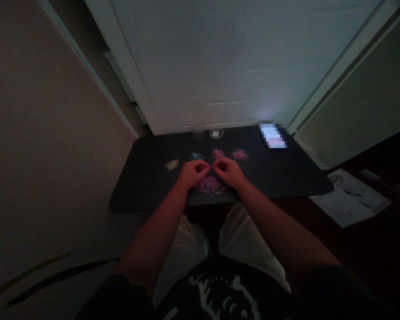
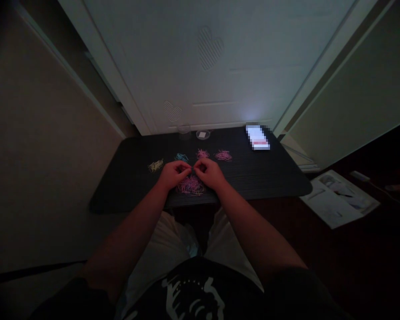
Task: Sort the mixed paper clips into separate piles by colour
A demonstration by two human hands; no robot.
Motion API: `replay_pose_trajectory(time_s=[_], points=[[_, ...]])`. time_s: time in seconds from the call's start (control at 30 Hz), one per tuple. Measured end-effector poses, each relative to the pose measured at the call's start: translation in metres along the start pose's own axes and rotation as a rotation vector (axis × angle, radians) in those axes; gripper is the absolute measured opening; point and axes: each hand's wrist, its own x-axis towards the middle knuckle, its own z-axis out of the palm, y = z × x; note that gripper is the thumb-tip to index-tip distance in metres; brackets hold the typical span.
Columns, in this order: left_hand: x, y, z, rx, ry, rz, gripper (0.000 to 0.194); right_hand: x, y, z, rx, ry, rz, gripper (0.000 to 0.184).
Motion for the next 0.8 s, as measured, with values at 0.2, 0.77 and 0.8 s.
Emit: replay_pose_trajectory(time_s=[0.2, 0.77, 0.8], points=[[-0.0011, 0.0035, -0.0012, 0.047, -0.023, 0.026, 0.019, -0.0011, -0.0016, -0.0002, 0.039, -0.034, -0.005, 0.012], [-0.0002, 0.003, -0.0029, 0.077, -0.02, 0.009, 0.02, 0.001, -0.0004, 0.0027, -0.085, -0.063, 0.011, 0.013], [-0.0002, 0.0027, -0.0028, 0.078, -0.017, 0.012, 0.02, 0.001, -0.0004, 0.0028, -0.086, -0.062, 0.007, 0.013]])
